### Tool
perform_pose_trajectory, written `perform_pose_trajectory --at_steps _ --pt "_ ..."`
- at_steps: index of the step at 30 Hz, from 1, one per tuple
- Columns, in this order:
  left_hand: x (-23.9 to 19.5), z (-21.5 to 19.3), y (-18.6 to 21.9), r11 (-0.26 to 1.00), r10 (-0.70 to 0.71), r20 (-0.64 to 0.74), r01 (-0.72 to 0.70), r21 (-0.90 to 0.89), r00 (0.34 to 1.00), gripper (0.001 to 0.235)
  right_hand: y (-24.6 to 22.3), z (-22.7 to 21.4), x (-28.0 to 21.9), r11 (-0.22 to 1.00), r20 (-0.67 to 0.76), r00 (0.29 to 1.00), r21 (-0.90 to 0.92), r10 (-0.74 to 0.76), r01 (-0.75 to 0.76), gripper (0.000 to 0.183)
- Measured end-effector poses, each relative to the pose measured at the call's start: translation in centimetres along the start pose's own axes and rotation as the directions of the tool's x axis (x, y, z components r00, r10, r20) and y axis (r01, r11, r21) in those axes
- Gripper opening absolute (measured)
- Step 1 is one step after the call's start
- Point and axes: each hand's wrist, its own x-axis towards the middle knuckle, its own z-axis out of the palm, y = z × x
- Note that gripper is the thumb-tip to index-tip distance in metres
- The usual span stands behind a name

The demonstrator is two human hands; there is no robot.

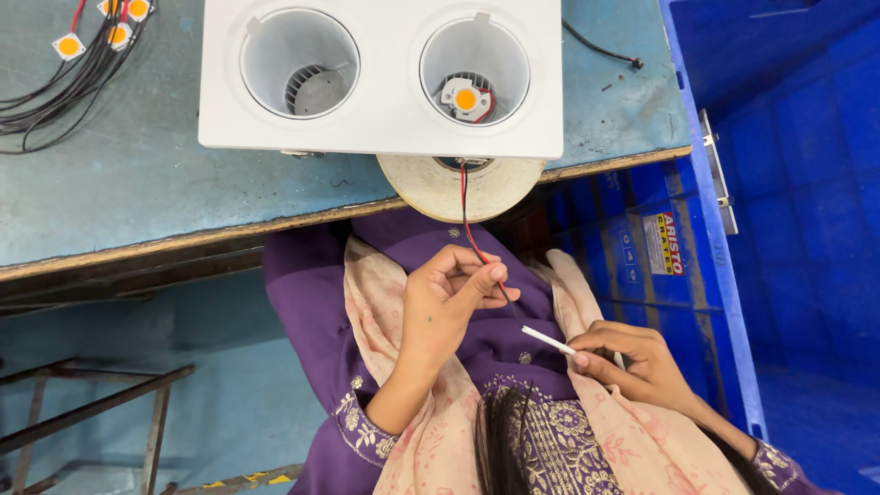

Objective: The person assembles a light fixture by inserting wiring, placing a LED component into a housing, and using a power screwdriver to secure the internal components.

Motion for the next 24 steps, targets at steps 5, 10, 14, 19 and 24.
perform_pose_trajectory --at_steps 5,10,14,19,24 --pt "0.0 0.2 0.2 0.999 0.032 -0.043 -0.03 0.03 0.999 0.017 1.0 0.2 0.0 1.0 -0.003 1.0 0.017 0.01 -0.01 0.02" --pt "0.1 0.6 0.1 0.998 0.06 -0.078 -0.058 0.028 0.995 0.017 1.9 0.5 -0.4 0.998 0.013 1.0 0.06 0.018 -0.019 0.02" --pt "0.2 0.6 0.1 0.998 0.061 -0.073 -0.062 0.001 0.995 0.016 1.8 0.5 -0.6 0.995 0.008 0.999 0.089 0.038 -0.039 0.021" --pt "0.0 0.6 0.2 0.998 0.066 -0.079 -0.065 0.018 0.995 0.016 1.3 0.6 -0.4 0.988 0.005 0.997 0.133 0.076 -0.076 0.021" --pt "0.1 0.4 -0.5 0.999 0.052 -0.05 -0.053 -0.009 0.997 0.018 0.5 0.6 0.0 0.992 -0.002 0.999 0.122 0.038 -0.038 0.021"
